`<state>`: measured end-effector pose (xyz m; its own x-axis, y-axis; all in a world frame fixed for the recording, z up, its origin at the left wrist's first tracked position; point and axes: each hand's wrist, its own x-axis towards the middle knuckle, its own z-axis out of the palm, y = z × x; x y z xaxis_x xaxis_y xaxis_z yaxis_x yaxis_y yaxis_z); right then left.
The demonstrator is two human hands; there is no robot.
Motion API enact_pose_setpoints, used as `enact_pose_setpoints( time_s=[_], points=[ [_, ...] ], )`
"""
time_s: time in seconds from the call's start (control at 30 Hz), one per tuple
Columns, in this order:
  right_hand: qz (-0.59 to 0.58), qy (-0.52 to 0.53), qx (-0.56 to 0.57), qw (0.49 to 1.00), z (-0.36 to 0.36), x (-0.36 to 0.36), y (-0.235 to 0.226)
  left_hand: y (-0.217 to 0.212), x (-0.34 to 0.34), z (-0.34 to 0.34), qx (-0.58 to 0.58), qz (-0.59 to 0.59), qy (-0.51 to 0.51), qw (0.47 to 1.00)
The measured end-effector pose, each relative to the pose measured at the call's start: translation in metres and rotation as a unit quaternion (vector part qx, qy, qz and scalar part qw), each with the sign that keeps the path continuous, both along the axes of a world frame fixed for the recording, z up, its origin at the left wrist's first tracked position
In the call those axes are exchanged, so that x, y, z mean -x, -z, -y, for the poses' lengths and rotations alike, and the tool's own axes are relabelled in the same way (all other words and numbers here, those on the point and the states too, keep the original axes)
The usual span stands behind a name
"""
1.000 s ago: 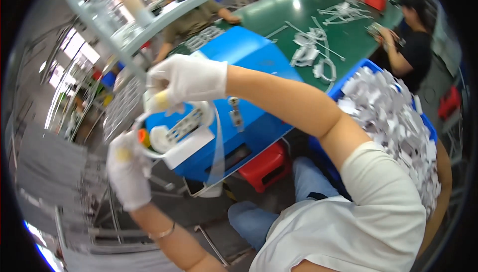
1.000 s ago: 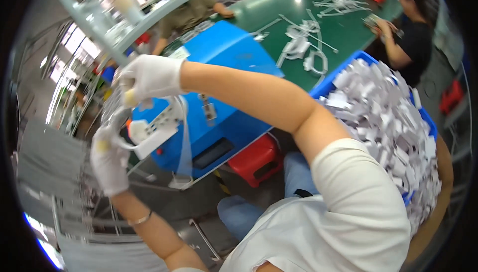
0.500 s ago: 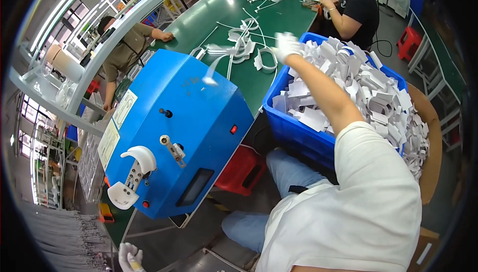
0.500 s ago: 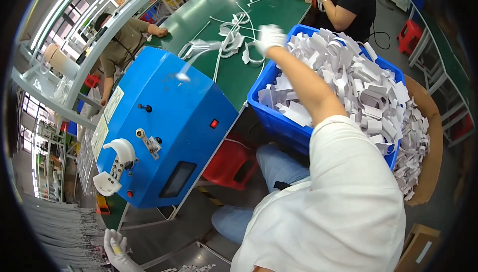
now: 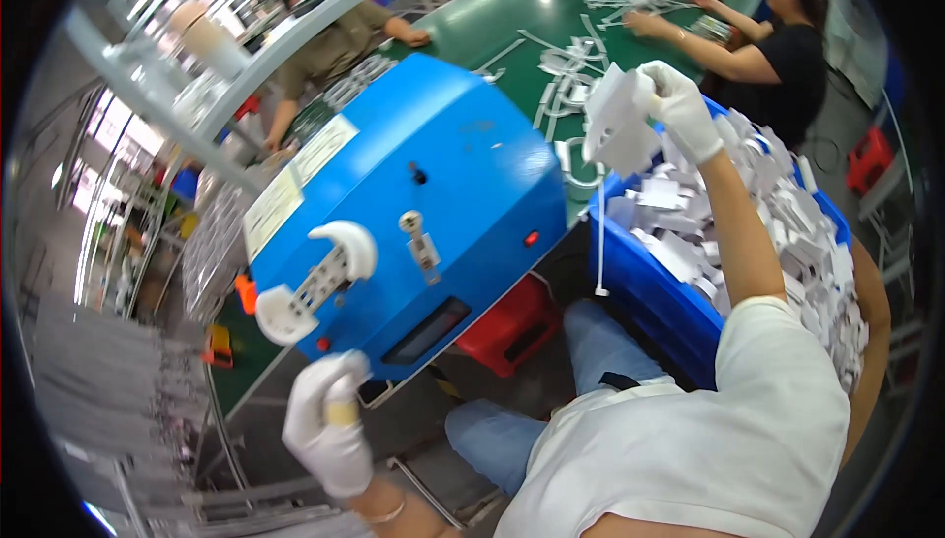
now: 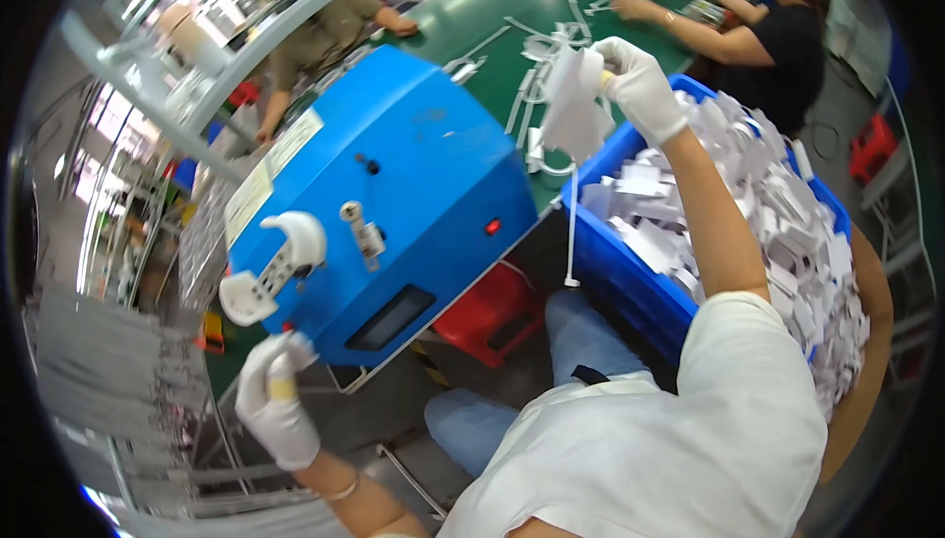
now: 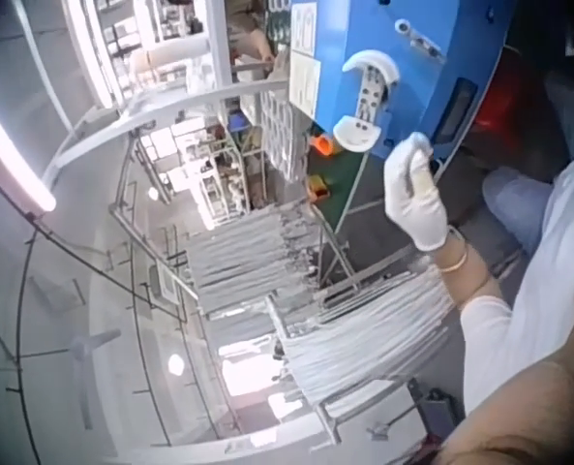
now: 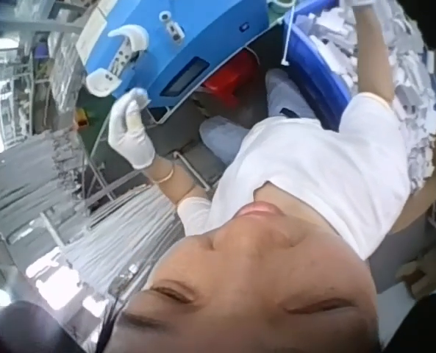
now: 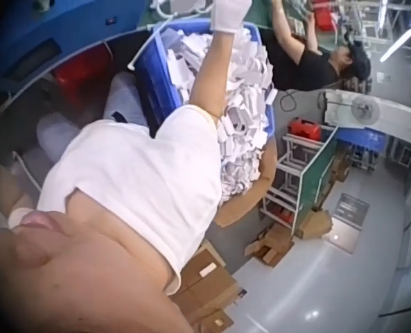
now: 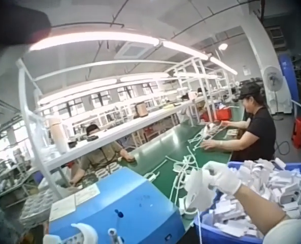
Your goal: Process and test white electrical cables using a machine in a factory setting.
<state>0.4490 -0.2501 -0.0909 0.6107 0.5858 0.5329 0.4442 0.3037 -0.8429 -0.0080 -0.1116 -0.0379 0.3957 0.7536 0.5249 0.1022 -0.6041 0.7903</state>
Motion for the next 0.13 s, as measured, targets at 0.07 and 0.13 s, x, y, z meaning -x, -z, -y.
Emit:
enact_pose_setpoints(
  time_s=[0.07,0.13],
  points=[
    [-0.059,-0.178,0.005,0.982,-0.029,0.05,-0.019,0.006,-0.025,0.006,0.085,0.051,0.061,0.993],
    [0.023,-0.229,-0.022,0.973,-0.057,0.098,-0.036,0.001,-0.026,0.011,0.114,0.076,0.064,0.989]
  ],
)
